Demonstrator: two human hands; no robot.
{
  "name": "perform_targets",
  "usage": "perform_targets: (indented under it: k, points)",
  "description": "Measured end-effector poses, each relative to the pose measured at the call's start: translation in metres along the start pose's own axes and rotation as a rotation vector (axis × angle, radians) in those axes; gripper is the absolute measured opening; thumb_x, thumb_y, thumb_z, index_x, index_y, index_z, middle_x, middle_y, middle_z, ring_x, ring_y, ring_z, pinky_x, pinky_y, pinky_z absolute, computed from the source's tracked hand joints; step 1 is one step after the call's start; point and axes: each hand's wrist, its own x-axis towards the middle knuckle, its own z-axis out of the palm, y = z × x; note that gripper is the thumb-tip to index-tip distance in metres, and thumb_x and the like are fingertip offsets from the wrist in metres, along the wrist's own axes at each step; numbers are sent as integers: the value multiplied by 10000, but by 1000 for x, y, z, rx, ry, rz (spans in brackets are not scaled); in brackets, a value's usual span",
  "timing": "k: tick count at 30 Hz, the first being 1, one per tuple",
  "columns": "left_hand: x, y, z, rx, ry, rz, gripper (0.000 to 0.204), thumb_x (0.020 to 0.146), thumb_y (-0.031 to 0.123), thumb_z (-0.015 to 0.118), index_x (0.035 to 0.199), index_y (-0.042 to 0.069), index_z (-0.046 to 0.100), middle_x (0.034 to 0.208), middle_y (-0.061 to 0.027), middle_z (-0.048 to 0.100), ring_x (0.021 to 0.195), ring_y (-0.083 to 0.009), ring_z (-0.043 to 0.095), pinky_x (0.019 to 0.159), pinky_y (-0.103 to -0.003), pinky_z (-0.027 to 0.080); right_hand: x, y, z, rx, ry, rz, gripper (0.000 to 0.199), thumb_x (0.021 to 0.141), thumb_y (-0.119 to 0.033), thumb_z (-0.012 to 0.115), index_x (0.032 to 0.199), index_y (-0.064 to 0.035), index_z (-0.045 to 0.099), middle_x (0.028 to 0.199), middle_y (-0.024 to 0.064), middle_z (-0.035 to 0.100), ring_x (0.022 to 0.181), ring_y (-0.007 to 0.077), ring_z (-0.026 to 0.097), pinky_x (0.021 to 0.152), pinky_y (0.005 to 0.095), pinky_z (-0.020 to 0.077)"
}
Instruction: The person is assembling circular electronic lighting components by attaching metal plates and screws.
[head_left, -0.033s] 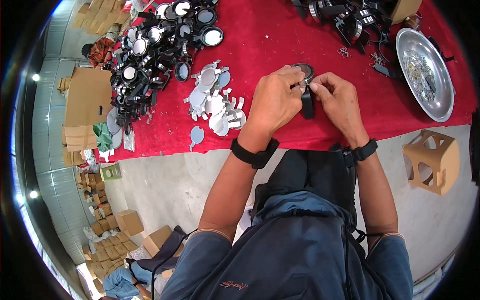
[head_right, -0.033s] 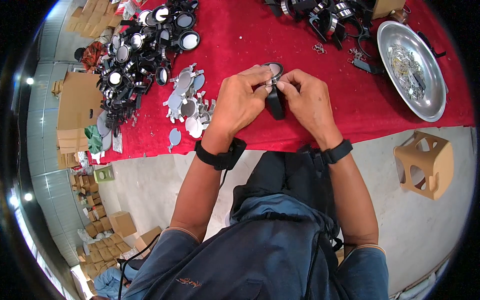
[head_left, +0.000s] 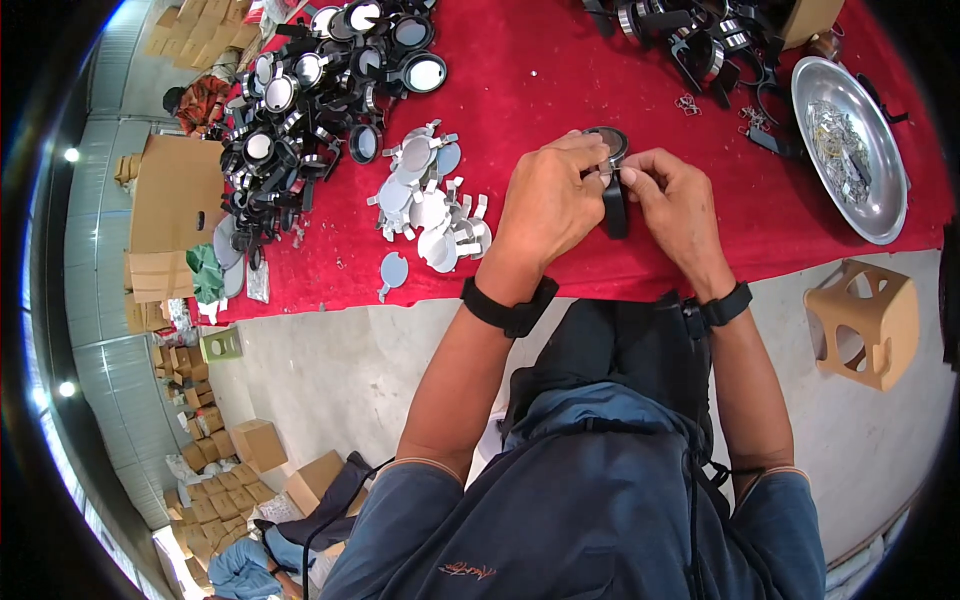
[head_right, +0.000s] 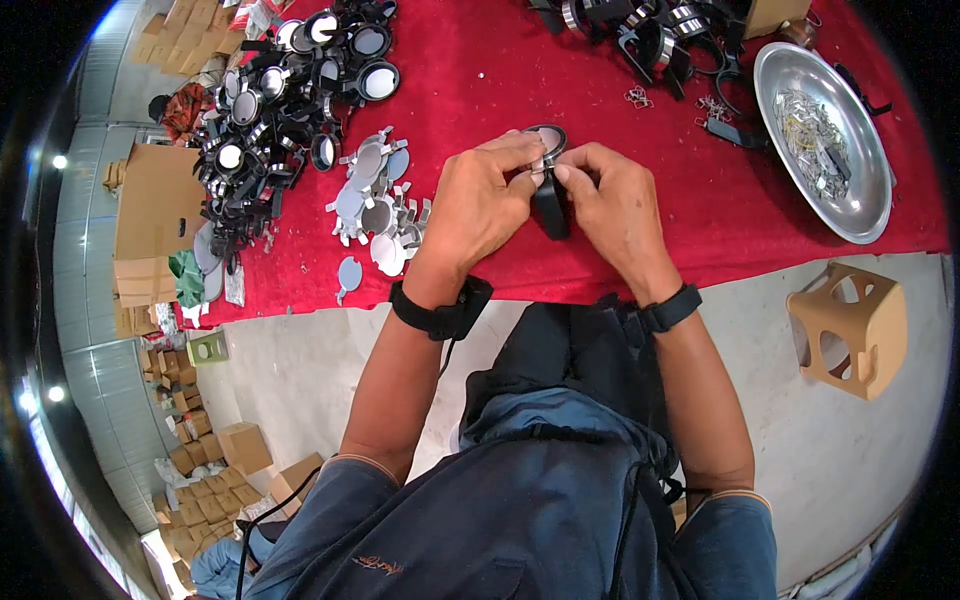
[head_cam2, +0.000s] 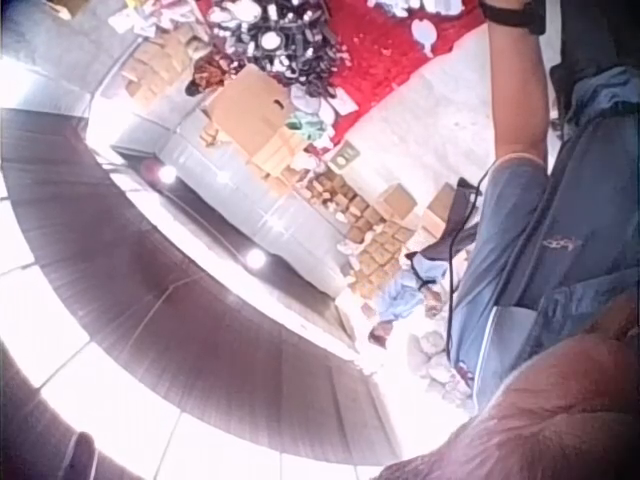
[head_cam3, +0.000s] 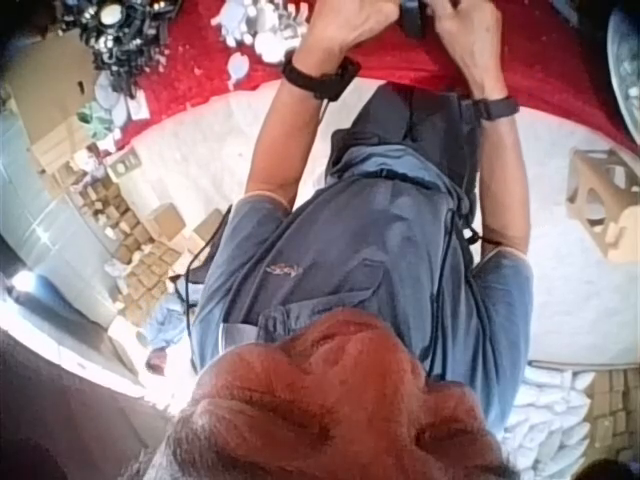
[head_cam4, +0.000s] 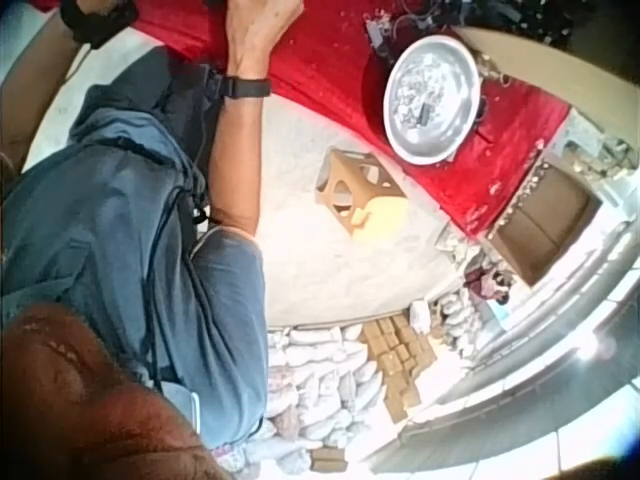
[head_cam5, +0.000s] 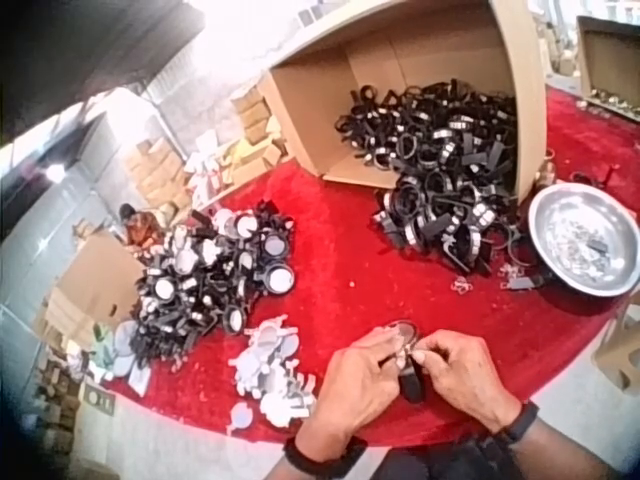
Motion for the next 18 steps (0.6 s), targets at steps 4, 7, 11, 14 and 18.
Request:
perform_targets:
  k: [4, 7, 11, 14, 18]
  points:
    - [-2, -10, 5, 6, 65, 27, 348, 942, 11, 707, 1276, -12, 801, 1362, -253, 771, 1373, -413, 701, 1190, -435, 530, -19, 0, 12, -59, 91, -234, 242, 1010, 33, 653, 1215, 54, 779, 1095, 204, 757, 995, 357, 762, 895, 398, 591]
    - [-1, -10, 6, -23, 57, 15, 351, 937, 1, 705, 1273, -13, 805, 1358, -252, 773, 1351, -405, 718, 1179, -433, 540, -27, 6, 18, -111, 154, -358, 291, 991, 94, 629, 1244, 46, 764, 1130, 201, 753, 994, 363, 764, 911, 403, 594]
    - [1, -11, 9, -19, 92, 55, 350, 928, 4, 721, 1266, -11, 812, 1345, -251, 781, 1313, -391, 743, 1132, -416, 573, -27, 8, 24, -246, 200, -497, 360, 948, 124, 632, 1274, 27, 746, 1130, 201, 737, 997, 400, 756, 875, 440, 613]
    - [0, -10, 8, -52, 79, 5, 355, 915, 11, 744, 1261, 1, 824, 1326, -242, 794, 1270, -362, 770, 1076, -395, 603, -27, 3, 25, -308, 213, -515, 357, 939, 122, 636, 1264, 19, 743, 1120, 200, 733, 1001, 408, 754, 849, 458, 617]
    - [2, -22, 10, -97, 73, -27, 359, 909, 32, 777, 1263, 21, 835, 1342, -224, 798, 1235, -335, 786, 1059, -381, 610, -28, -2, 13, -317, 177, -486, 336, 944, 98, 646, 1255, 19, 743, 1141, 206, 738, 1028, 413, 754, 880, 477, 617]
